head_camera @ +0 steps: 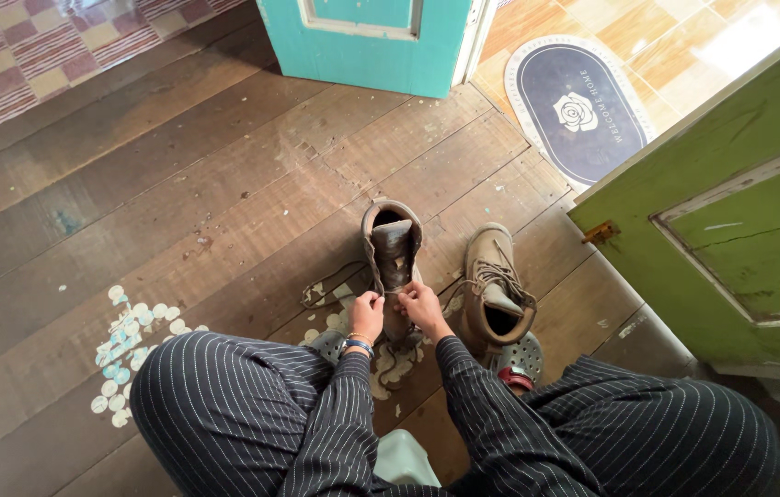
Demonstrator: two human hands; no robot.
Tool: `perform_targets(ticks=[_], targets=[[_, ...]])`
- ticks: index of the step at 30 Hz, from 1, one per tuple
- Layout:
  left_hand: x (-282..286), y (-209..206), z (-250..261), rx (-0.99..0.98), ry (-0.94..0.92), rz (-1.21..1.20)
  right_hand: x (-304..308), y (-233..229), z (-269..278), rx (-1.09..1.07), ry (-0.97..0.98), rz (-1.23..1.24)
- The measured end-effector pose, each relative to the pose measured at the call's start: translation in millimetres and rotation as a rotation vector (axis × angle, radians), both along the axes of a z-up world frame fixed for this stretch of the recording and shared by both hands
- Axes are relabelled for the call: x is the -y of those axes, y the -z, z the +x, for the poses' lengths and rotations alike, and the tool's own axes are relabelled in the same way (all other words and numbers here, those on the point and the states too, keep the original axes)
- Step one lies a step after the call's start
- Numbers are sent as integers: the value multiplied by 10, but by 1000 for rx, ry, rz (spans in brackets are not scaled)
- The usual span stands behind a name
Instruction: The person sits on the floor and works on a pair of brown boots. They repeatedly pull and adjust the laces and tongue of the left boot, then shift to the right boot to perform similar adjustments. The task appears to involve preparing or repairing the boots by hand.
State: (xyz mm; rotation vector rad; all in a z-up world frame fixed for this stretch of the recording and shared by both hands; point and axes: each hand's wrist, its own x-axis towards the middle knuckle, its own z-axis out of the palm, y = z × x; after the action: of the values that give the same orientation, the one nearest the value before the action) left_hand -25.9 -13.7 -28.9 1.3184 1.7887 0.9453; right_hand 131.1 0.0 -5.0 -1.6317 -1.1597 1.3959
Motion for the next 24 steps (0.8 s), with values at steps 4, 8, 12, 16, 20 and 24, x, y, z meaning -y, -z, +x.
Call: perform_targets(ticks=[4,8,12,16,20,24], targets=[[-9,-25,-18,74,15,7,1,-24,8,-53,32,-19],[-11,-49,-21,59,11,-2,28,-183,1,22,1,-4],[-20,-70,-8,20,-5,-45,24,-257,-21,96,-33,6],[-24,-89,-3,7,-3,-5,10,-143,-24,248,-63,48],[-9,-93,-12,3,-3,-18,-8,0,-6,150,12,-23],[5,-98,-17,1,-9,-63,-13,-23,0,116,11,-10]])
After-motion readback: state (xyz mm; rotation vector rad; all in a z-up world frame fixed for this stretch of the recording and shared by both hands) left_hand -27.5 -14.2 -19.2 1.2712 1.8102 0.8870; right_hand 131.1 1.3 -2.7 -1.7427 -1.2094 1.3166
